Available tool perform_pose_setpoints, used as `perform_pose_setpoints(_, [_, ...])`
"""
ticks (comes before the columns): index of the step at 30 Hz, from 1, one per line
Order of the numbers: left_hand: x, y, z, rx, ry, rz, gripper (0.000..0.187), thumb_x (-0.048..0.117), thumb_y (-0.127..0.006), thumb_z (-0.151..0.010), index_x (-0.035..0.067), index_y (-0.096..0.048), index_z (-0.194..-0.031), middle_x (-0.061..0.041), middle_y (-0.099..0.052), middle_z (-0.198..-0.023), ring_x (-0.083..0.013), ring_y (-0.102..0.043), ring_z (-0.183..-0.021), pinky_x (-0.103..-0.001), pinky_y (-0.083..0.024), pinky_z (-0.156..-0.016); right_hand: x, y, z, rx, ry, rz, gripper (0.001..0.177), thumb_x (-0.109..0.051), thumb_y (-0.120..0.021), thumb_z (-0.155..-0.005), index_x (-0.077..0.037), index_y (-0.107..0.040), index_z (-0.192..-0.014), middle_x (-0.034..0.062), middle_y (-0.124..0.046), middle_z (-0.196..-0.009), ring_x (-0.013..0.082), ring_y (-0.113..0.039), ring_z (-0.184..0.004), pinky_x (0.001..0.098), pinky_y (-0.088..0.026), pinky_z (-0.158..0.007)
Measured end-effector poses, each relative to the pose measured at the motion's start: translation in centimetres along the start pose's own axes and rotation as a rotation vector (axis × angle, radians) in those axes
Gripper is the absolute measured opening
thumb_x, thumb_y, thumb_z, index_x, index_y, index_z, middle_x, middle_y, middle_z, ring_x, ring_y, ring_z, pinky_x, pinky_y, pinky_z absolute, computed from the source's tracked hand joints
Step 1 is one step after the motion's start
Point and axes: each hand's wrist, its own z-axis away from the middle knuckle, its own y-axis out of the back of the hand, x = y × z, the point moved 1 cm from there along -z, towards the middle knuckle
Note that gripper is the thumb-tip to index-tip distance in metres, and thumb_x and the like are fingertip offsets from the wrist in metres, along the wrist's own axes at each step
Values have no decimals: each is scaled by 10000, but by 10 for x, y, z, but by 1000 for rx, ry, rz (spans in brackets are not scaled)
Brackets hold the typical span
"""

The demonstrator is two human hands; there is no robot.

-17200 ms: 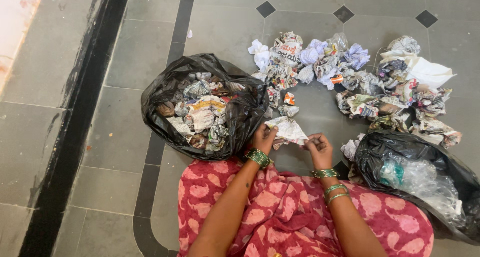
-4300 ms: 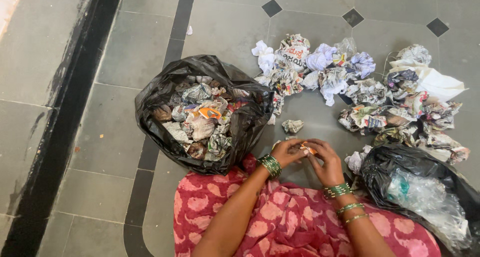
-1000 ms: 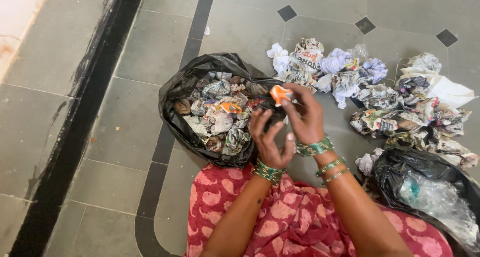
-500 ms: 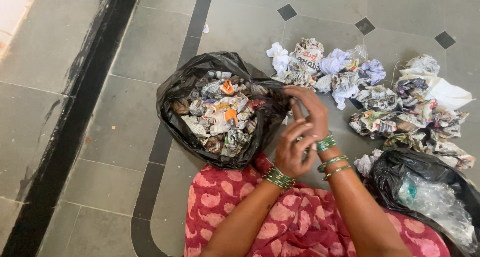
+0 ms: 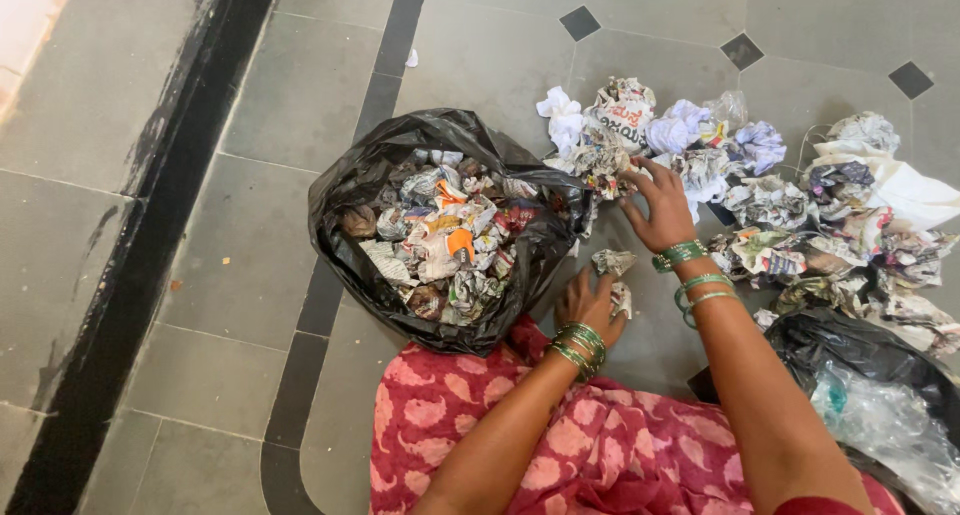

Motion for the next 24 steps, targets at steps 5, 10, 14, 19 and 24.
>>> perform_pose_setpoints(5, [0, -3, 2, -163, 114, 14, 757, 318, -774, -825, 233, -420, -1488, -200, -168, -1633, -471, -151, -1490, -723, -369, -994, 30, -52, -50, -9, -29, 9, 461, -243, -723, -924, -171, -627, -1369, 180, -484, -1540, 422, -417, -1407, 540, -356, -1164])
perform_pose_setpoints(10, [2, -3, 3, -163, 128, 18, 758, 335, -765, -822, 249, -430, -1497, -191, -165, -1650, -467, -136, -1510, -729, -390, -996, 39, -94, -94, -201, -103, 265, 645, -421, -747, -865, -335, -560, -1476, 128, -311, -1664, 410, -187, -1545, 789, -135, -1135])
perform_pose_setpoints(14, [4, 0, 3, -232, 150, 40, 698, 332, -741, -837, 253, -457, -1470, -188, -169, -1662, -483, -140, -1511, -715, -420, -980, 34, -113, -114, -321, -93, 436, 872, -625, -780, -675, -463, -482, -1479, 116, -146, -1713, 446, -32, -1558, 854, -51, -1068])
perform_pose_setpoints(19, [6, 1, 3, -250, 138, 77, 723, 331, -757, -828, 245, -437, -1471, -196, -135, -1656, -482, -107, -1513, -742, -392, -971, 50, -118, -120, -525, -182, 597, 917, -672, -777, -622, -519, -460, -1469, 55, -80, -1724, 465, 43, -1551, 871, -60, -1031])
perform_pose_setpoints(24, [3, -5, 1, -221, 115, 92, 711, 309, -768, -819, 224, -461, -1454, -212, -149, -1650, -494, -134, -1497, -730, -399, -977, 79, -114, -99, -576, -249, 408, 880, -706, -736, -697, -456, -451, -1491, 54, -225, -1679, 472, -88, -1532, 848, -189, -1053])
